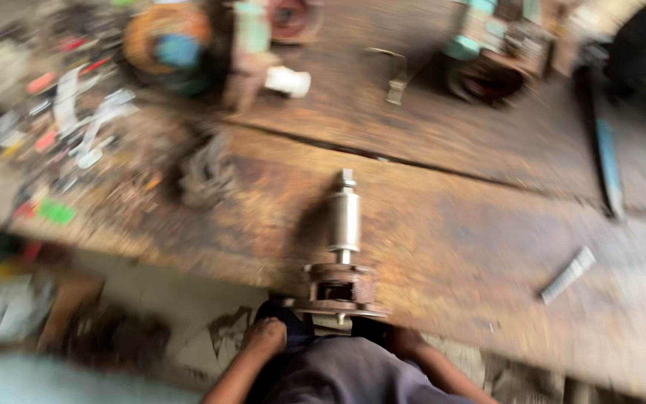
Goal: The person brushes dust off a rusty circular pump end cover with a paintbrush, then scrapes and rubs the cover's surface and edges by hand and with a small abrasive pad, rotating the cover on the workbench to work different areas.
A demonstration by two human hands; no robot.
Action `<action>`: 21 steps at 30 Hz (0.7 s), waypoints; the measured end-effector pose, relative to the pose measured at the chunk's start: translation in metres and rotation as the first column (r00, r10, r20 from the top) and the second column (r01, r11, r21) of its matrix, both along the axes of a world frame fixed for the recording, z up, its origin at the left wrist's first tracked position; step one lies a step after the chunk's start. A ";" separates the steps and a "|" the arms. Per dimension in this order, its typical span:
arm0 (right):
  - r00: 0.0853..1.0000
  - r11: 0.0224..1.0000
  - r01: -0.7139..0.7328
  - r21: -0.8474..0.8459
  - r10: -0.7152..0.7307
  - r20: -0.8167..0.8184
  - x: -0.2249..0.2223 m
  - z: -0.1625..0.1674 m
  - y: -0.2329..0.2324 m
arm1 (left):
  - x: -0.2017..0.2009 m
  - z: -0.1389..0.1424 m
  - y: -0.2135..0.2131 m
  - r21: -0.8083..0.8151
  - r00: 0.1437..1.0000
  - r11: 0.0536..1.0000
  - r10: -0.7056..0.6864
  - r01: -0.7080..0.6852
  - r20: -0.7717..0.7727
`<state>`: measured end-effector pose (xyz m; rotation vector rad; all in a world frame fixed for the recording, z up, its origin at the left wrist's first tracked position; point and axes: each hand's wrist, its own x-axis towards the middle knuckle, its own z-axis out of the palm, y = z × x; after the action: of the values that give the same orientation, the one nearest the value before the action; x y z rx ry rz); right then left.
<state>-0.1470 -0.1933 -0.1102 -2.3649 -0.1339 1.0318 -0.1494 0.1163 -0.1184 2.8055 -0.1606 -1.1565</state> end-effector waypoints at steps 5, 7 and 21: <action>0.997 0.994 -0.038 0.104 0.044 -0.059 -0.001 -0.015 0.004 | -0.006 0.021 0.014 -0.127 0.956 0.974 0.149 -0.185 -0.253; 0.975 0.993 -0.101 0.068 0.112 -0.190 0.000 -0.022 0.018 | -0.011 0.017 0.025 -0.150 0.970 0.977 0.115 -0.149 -0.215; 0.727 0.853 -0.514 0.093 0.491 -0.480 -0.005 0.042 0.268 | -0.074 -0.015 0.265 -0.738 0.900 0.550 0.059 -0.391 -0.433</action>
<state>-0.1518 0.0743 -0.0680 -2.0578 -0.5942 1.8835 -0.2230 0.3809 -0.1335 1.6959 -0.2130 -1.1118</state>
